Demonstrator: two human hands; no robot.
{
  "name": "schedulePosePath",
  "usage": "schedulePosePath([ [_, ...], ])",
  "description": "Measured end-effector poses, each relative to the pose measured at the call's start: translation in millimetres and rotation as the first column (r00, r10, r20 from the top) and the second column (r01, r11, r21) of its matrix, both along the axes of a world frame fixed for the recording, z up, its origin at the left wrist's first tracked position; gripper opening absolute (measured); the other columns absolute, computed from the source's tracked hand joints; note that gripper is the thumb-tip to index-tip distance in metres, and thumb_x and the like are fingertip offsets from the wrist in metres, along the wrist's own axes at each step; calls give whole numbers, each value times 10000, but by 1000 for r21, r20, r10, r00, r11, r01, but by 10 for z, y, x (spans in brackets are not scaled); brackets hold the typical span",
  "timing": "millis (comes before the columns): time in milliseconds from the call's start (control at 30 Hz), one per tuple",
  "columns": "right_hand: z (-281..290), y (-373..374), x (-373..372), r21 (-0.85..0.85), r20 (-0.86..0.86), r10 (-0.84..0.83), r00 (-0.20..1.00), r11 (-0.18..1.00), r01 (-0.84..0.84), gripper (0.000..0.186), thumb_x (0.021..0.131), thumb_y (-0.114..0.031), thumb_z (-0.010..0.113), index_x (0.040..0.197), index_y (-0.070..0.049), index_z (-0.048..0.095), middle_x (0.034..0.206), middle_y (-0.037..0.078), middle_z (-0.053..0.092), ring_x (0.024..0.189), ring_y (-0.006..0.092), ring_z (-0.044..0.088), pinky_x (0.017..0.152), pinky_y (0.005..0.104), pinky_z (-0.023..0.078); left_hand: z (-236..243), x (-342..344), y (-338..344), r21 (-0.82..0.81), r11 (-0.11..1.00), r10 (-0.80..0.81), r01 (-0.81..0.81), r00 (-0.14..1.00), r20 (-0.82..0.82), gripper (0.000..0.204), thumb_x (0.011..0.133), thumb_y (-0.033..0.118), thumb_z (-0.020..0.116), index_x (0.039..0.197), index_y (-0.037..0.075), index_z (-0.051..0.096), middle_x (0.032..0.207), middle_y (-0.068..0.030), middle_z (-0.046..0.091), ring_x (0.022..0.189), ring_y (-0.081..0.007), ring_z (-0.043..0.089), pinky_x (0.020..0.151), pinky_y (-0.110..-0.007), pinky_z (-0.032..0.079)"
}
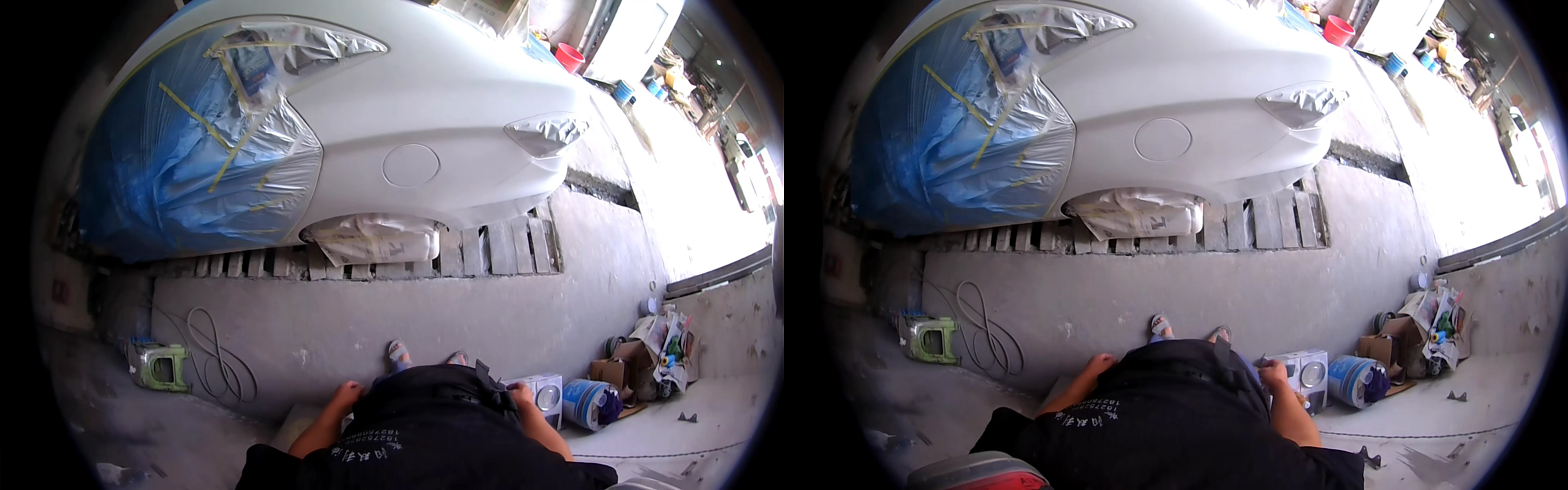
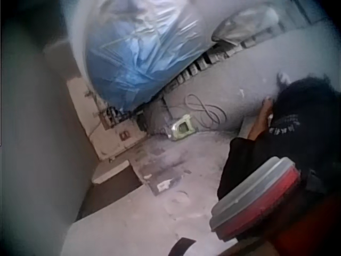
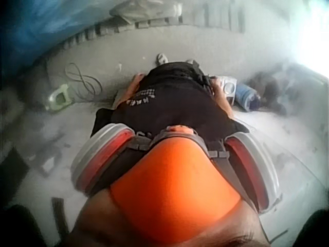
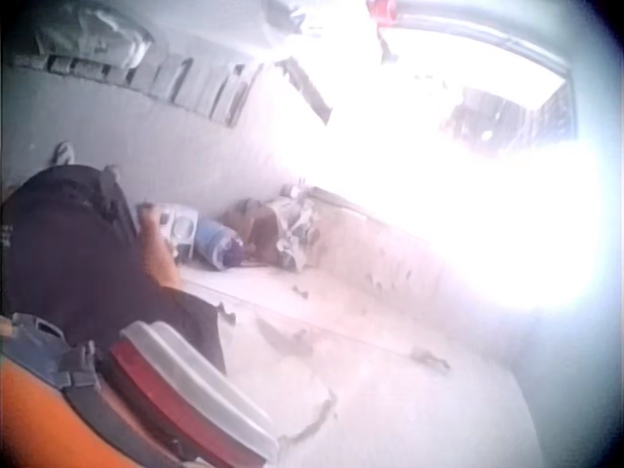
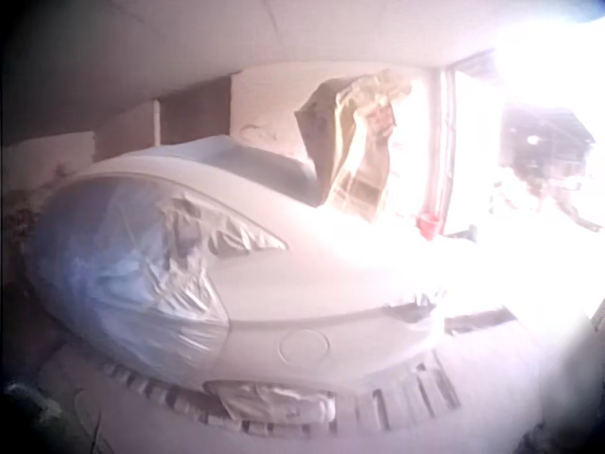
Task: The person pours paint from a large bucket into a spray gun container and stirs it with a brush. They then walk around a white car that is partially covered with blue plastic sheeting and yellow tape, inspecting the masking and adjusting the plastic cover on the rear bumper.
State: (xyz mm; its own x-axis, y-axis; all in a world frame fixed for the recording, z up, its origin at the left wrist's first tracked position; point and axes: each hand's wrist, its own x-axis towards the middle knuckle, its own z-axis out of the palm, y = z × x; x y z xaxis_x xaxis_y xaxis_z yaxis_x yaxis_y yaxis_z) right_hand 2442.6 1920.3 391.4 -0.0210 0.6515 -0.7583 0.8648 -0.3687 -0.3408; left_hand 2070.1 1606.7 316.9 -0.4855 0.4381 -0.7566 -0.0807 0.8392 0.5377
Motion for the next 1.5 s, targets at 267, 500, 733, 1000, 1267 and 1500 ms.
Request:
schedulePosePath([
  [267,-291,-332,158,210,47,57,997,975,-66,227,776,-196,631,865,12,627,702,140,634,582,212,617,554,329,499,-317,-159,-88,-40,999,0,3,997,76,211,797,248,595,806,42,637,695,-47,619,611,-142,566,572,-303,459],
  [500,-409,-683,499,326,59,-109,992,942,84,184,785,-77,514,943,-16,588,770,146,632,679,253,616,627,363,486,32,-279,394,-115,990,-56,75,986,159,214,805,205,611,925,29,588,754,-59,609,611,-146,562,550,-291,472],
  [733,-881,-839,1024,198,-53,-337,940,919,341,255,696,-40,559,948,-40,596,869,189,638,853,281,620,765,350,465,275,-139,1024,-195,981,17,22,980,200,232,840,198,582,1013,50,542,755,-52,587,605,-134,560,515,-262,468],
  [1000,-1167,-283,1791,-88,-284,-561,778,823,561,203,742,-62,580,920,23,629,818,88,637,757,141,577,689,277,464,518,764,1943,-211,908,-370,361,929,-5,199,801,167,562,919,18,623,746,-75,621,657,-149,588,602,-272,487],
  [1267,-599,426,2301,-263,-321,-699,639,714,649,134,788,-22,478,855,-31,594,661,45,558,525,140,521,426,276,405,725,1455,3297,-44,948,-311,315,947,75,325,827,203,572,1077,-5,553,834,-81,623,695,-137,585,626,-266,480],
  [1500,-1016,658,2689,49,-411,-382,828,898,438,158,783,-60,522,861,9,641,760,90,637,705,196,605,644,312,482,629,1623,3893,-118,941,-311,317,948,67,321,828,200,565,1077,-4,556,836,-85,622,713,-141,590,641,-271,486],
])
